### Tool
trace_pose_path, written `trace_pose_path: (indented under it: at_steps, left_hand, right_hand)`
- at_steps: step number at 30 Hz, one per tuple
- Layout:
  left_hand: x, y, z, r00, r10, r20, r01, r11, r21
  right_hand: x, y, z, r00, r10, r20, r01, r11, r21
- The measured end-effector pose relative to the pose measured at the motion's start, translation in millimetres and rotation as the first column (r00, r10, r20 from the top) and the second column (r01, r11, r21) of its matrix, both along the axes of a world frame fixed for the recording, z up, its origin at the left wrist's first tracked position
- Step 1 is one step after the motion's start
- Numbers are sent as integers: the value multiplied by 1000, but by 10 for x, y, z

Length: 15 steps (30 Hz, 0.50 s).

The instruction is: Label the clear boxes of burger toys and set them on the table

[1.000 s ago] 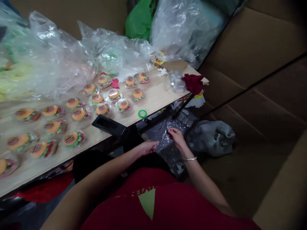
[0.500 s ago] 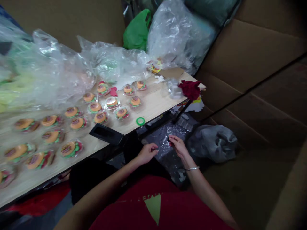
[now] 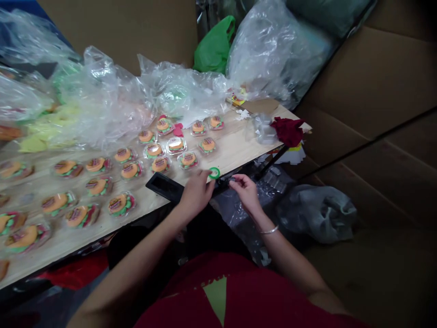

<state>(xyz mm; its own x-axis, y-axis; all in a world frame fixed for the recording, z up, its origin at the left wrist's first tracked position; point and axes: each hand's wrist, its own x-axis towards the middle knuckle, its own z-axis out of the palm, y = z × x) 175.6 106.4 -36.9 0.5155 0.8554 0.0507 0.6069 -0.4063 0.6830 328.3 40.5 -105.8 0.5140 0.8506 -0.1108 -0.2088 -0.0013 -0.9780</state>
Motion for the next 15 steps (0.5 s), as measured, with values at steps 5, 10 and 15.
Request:
trace_pose_path:
  at_steps: [5, 10, 15]
  left_hand:
    - [444, 771, -173, 971, -65, -230, 53, 997, -54]
    - [401, 733, -235, 978, -186, -90, 180, 981, -77]
    - [85, 199, -29, 851, -32, 524, 234, 917, -324]
  right_hand:
    - [142, -14, -163, 974, -117, -196, 101, 991, -86]
    - [116, -106, -105, 957, -129, -260, 104, 988, -110]
    - [14, -105, 348, 941, 20, -338, -13, 1000, 24]
